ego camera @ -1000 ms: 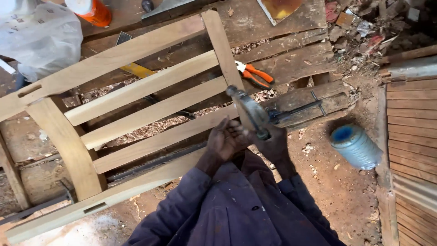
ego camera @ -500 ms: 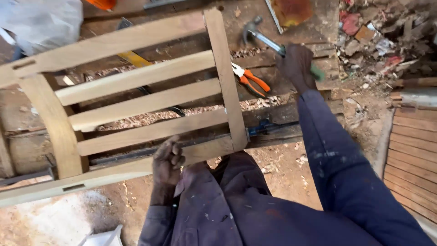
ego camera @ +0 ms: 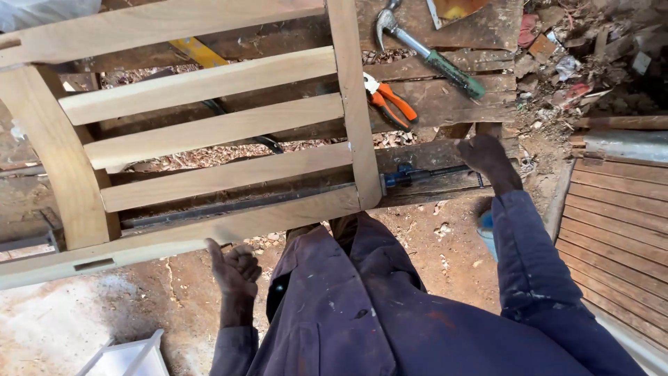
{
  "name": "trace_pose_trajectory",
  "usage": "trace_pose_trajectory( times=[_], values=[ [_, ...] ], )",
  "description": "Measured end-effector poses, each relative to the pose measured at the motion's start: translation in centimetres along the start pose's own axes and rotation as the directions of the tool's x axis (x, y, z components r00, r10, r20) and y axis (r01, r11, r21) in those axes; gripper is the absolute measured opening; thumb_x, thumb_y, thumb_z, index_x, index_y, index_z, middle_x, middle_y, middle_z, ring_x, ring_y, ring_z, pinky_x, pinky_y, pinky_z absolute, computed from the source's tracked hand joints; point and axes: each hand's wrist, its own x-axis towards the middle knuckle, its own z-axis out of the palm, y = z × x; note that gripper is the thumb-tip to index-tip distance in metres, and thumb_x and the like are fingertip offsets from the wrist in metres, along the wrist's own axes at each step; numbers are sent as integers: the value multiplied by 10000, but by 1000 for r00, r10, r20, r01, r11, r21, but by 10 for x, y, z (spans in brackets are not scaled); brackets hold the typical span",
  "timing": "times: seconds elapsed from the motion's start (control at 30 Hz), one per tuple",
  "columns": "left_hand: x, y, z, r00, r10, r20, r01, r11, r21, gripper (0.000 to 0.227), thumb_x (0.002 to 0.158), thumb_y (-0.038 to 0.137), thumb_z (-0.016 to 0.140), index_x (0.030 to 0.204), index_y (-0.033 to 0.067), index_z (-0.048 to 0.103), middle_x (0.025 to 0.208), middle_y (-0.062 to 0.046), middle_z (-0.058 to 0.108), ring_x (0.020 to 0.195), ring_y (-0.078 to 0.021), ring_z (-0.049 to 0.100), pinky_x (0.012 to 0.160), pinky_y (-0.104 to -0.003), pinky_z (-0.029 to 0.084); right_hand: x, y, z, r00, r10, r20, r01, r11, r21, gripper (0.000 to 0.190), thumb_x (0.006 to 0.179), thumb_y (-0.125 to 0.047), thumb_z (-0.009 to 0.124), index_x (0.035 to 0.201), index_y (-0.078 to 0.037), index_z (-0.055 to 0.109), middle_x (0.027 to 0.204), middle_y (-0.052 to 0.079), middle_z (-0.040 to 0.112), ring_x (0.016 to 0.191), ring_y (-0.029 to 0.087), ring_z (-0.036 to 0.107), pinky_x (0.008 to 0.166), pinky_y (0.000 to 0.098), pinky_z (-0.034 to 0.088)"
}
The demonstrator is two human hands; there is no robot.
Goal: The person assembles a wooden chair frame on a workbench, positioning slats and hammering nails to fasten them. They use pliers to work on nails, reposition the frame, and press the joints together by hand.
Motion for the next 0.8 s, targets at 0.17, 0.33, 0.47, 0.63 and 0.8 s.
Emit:
trace_pose_trajectory(
  times=[0.17,0.33,0.47,0.63,0.8],
  values=[
    [31,8,-6,913,295,-283,-247,950,193,916,967,846,435,691,11,690,403,42,160,326,-106,139,331,-251,148,12,26,42,977,207,-50,-167,893,417,494,992,-447,593,915,9,764,742,257,690,774,454,725,697,635,519],
    [30,21,6,884,298,-361,-256,953,160,663,908,853,505,1092,219,567,493,57,230,341,-110,237,335,-251,211,39,55,84,940,340,-19,-229,673,704,533,1015,-526,624,939,-9,727,821,212,665,847,368,728,701,571,556],
    [83,-1,-38,903,313,-293,-243,936,254,765,925,783,568,1512,338,365,963,-103,191,832,-255,207,714,-400,184,1,19,58,921,388,-42,-169,494,853,613,1094,-564,631,814,-18,636,712,127,555,677,246,663,552,421,541],
    [93,8,-63,911,304,-279,-198,915,351,890,990,680,660,1656,388,147,1663,-294,37,1572,-446,56,1274,-655,35,-14,-3,64,878,372,-300,182,321,929,702,1150,-440,666,573,-74,503,490,124,481,422,208,529,396,300,370],
    [74,-7,-80,858,475,-197,-227,694,683,1065,912,637,652,1651,222,7,1719,-226,-82,1599,-388,-36,1284,-580,-47,48,45,137,604,569,-558,359,432,828,565,1005,-299,732,499,-114,562,419,82,476,363,167,495,383,289,362]
  ],
)
